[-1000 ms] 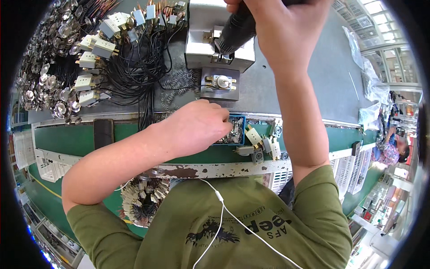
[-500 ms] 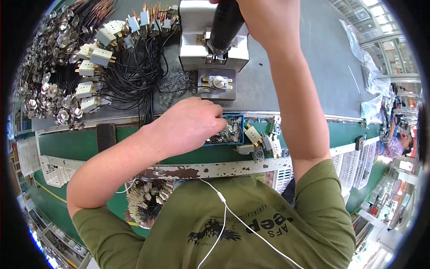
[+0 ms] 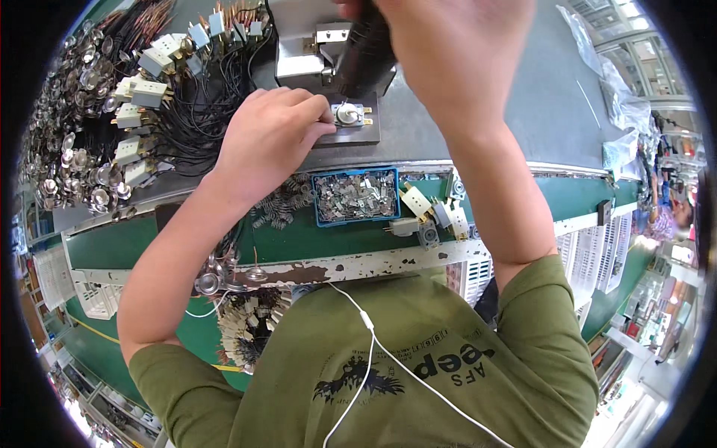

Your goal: Assembling small electronic components using an electric screwdriver at a factory workbench.

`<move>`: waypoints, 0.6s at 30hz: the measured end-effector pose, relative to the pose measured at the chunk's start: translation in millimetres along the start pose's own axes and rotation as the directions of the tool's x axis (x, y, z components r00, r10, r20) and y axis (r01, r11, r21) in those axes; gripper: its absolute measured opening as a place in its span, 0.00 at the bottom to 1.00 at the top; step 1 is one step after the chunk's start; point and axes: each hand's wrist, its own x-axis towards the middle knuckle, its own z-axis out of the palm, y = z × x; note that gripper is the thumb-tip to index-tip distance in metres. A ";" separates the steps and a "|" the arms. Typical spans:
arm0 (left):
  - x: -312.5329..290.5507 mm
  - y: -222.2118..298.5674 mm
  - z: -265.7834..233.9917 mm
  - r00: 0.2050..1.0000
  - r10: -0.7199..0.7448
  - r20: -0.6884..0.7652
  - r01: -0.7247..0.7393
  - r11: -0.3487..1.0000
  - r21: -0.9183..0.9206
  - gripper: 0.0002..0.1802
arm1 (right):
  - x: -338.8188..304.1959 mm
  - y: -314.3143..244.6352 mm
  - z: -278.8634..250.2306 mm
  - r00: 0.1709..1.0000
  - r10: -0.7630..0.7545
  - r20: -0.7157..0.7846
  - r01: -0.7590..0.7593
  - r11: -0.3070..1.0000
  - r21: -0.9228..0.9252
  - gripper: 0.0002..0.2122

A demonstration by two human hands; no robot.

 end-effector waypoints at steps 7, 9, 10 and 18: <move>1.1 -3.5 14.2 0.996 0.077 -0.037 -0.076 0.997 0.024 0.08 | -21.8 -16.9 -11.1 0.985 0.174 0.012 -0.175 0.979 0.109 0.32; -1.1 -3.8 16.6 0.994 0.095 -0.051 -0.095 0.995 0.012 0.08 | -24.4 -18.9 -13.8 0.976 0.218 0.021 -0.219 0.965 0.146 0.32; -4.9 -6.7 19.6 0.996 0.079 -0.051 -0.080 0.997 -0.008 0.08 | -25.1 -18.9 -15.0 0.971 0.240 0.026 -0.241 0.957 0.164 0.32; -5.0 -13.1 16.6 1.000 0.031 -0.002 -0.031 0.991 -0.133 0.06 | -22.7 -2.4 -3.6 0.990 0.135 -0.042 -0.129 0.984 0.124 0.34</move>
